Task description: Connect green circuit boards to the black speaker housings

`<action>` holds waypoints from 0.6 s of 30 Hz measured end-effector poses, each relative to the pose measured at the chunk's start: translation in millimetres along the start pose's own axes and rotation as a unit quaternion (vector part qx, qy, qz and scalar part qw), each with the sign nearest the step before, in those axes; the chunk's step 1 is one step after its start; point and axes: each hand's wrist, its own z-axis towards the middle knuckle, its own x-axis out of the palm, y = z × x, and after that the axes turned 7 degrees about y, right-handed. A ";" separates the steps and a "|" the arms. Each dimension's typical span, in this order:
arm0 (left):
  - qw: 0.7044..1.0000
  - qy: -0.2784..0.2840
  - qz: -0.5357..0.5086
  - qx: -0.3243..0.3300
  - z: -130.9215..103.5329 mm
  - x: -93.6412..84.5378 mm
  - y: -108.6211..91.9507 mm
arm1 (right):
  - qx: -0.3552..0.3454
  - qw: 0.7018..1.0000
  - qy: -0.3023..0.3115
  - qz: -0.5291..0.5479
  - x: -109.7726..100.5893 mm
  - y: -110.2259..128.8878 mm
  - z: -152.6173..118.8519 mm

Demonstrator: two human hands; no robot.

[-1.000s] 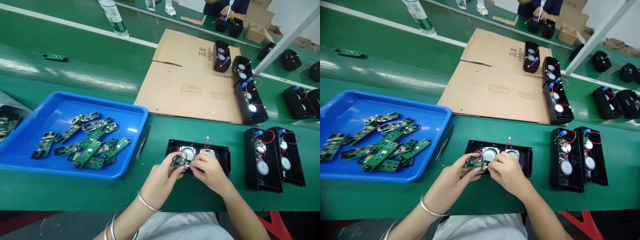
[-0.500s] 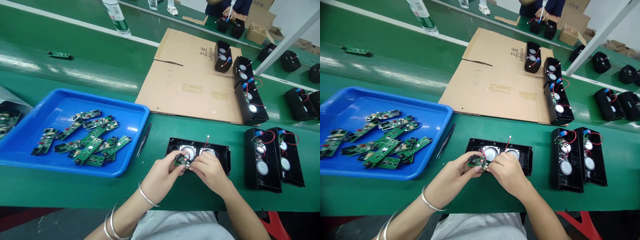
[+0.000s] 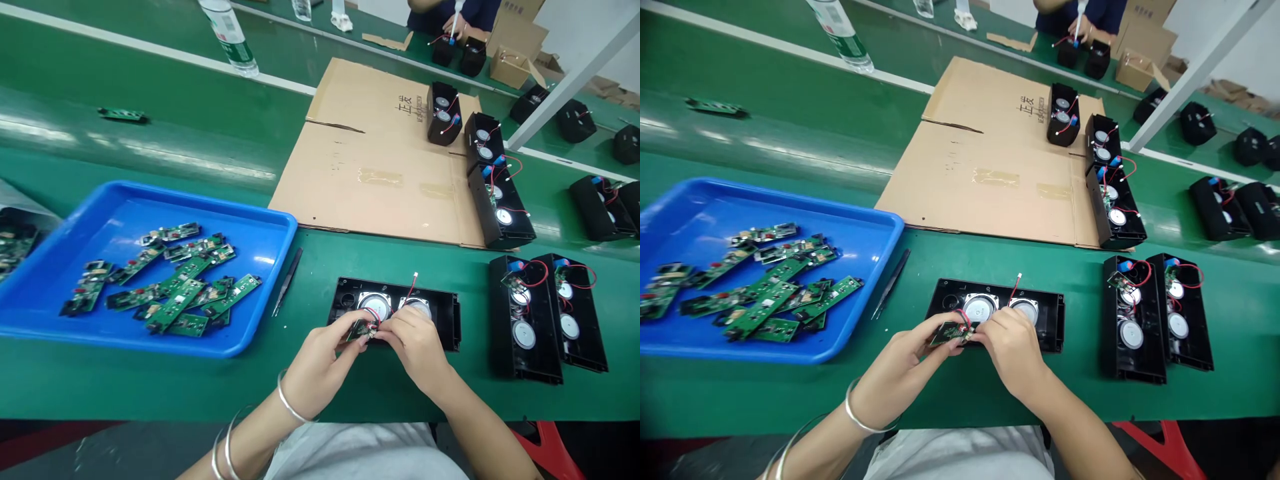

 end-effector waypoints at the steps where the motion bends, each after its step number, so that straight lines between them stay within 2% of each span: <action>1: 1.000 0.002 0.009 0.004 0.1 -0.3 -1.0 | 0.007 1.000 0.005 -0.002 -0.9 0.7 0.2; 5: 1.000 0.003 0.000 -0.019 2.0 -0.3 -9.2 | 0.064 0.997 0.034 0.036 -14.9 1.2 3.5; 7: 0.998 -0.025 -0.035 -0.048 2.4 0.1 -13.7 | 0.122 0.991 -0.001 0.044 -24.4 -1.6 7.1; 10: 0.993 -0.067 -0.070 -0.072 1.1 0.6 -18.0 | 0.208 0.975 -0.066 -0.042 -29.4 -9.1 13.7; 12: 0.992 -0.075 -0.068 -0.074 -0.4 0.7 -18.5 | 0.243 0.961 -0.057 -0.122 -23.8 -14.3 17.9; 15: 0.993 -0.084 -0.045 -0.069 -2.0 2.0 -15.9 | 0.252 0.953 -0.048 -0.161 -10.6 -18.4 20.8; 18: 0.992 -0.115 -0.013 -0.052 -2.6 5.4 -12.8 | 0.191 0.971 -0.106 -0.098 -5.1 -16.1 15.3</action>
